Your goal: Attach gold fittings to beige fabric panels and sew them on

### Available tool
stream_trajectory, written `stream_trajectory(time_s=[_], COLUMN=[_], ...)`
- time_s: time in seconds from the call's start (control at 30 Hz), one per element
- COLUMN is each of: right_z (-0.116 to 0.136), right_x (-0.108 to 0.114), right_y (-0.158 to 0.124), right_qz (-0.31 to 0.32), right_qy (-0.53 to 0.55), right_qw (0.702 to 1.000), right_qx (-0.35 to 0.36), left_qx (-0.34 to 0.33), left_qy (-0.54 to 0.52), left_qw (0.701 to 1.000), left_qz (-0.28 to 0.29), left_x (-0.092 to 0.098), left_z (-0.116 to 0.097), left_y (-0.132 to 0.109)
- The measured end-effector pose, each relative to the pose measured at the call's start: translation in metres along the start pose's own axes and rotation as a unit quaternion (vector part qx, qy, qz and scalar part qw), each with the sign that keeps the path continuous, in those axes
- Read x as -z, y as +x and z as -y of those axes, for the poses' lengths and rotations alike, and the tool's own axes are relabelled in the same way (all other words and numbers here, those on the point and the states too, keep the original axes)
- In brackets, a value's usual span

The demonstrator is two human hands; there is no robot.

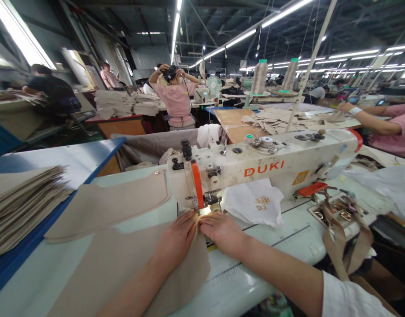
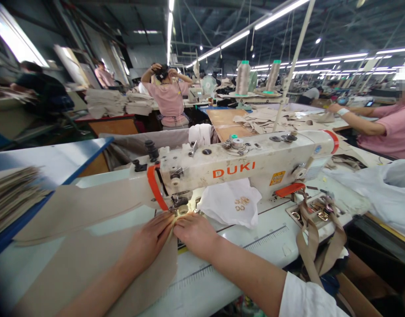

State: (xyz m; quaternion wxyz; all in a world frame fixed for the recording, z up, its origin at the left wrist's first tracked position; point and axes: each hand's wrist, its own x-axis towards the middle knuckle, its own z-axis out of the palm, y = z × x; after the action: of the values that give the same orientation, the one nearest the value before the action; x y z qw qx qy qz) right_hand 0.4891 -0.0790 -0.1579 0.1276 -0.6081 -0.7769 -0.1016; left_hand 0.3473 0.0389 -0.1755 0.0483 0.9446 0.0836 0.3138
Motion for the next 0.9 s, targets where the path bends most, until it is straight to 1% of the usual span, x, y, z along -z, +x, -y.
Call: stream_trajectory(time_s=[0.23,0.33,0.43,0.53,0.67,0.77,0.83,0.87,0.9], right_z=[-0.003,-0.001,0.01,0.025,0.038,0.039,0.037,0.036,0.036], right_x=[0.001,0.004,0.008,0.009,0.007,0.005,0.004,0.004,0.004], right_y=[0.002,0.001,-0.004,-0.013,-0.021,-0.023,-0.023,-0.023,-0.024], right_qz=[0.001,0.008,0.008,-0.004,-0.019,-0.028,-0.036,-0.039,-0.043], right_qy=[0.008,-0.001,-0.012,-0.022,0.002,0.024,0.047,0.061,0.073], right_qw=[1.0,1.0,0.999,0.996,0.996,0.996,0.996,0.995,0.995], right_qx=[-0.011,0.001,0.047,0.084,0.086,0.084,0.074,0.066,0.058], left_qx=[0.024,0.024,0.013,0.01,0.049,0.084,0.067,0.038,-0.013], left_qy=[-0.029,-0.026,-0.003,0.018,0.008,0.014,0.043,0.066,0.094], left_qw=[0.999,0.999,1.0,1.0,0.999,0.996,0.997,0.997,0.995], left_qz=[0.001,-0.003,-0.005,-0.008,0.004,-0.01,-0.022,-0.025,-0.033], left_x=[-0.001,-0.001,0.001,0.006,0.02,0.033,0.037,0.037,0.037], left_z=[-0.002,-0.002,-0.007,-0.017,-0.031,-0.04,-0.044,-0.044,-0.043], left_y=[0.007,0.001,-0.018,-0.039,-0.052,-0.066,-0.09,-0.107,-0.126])
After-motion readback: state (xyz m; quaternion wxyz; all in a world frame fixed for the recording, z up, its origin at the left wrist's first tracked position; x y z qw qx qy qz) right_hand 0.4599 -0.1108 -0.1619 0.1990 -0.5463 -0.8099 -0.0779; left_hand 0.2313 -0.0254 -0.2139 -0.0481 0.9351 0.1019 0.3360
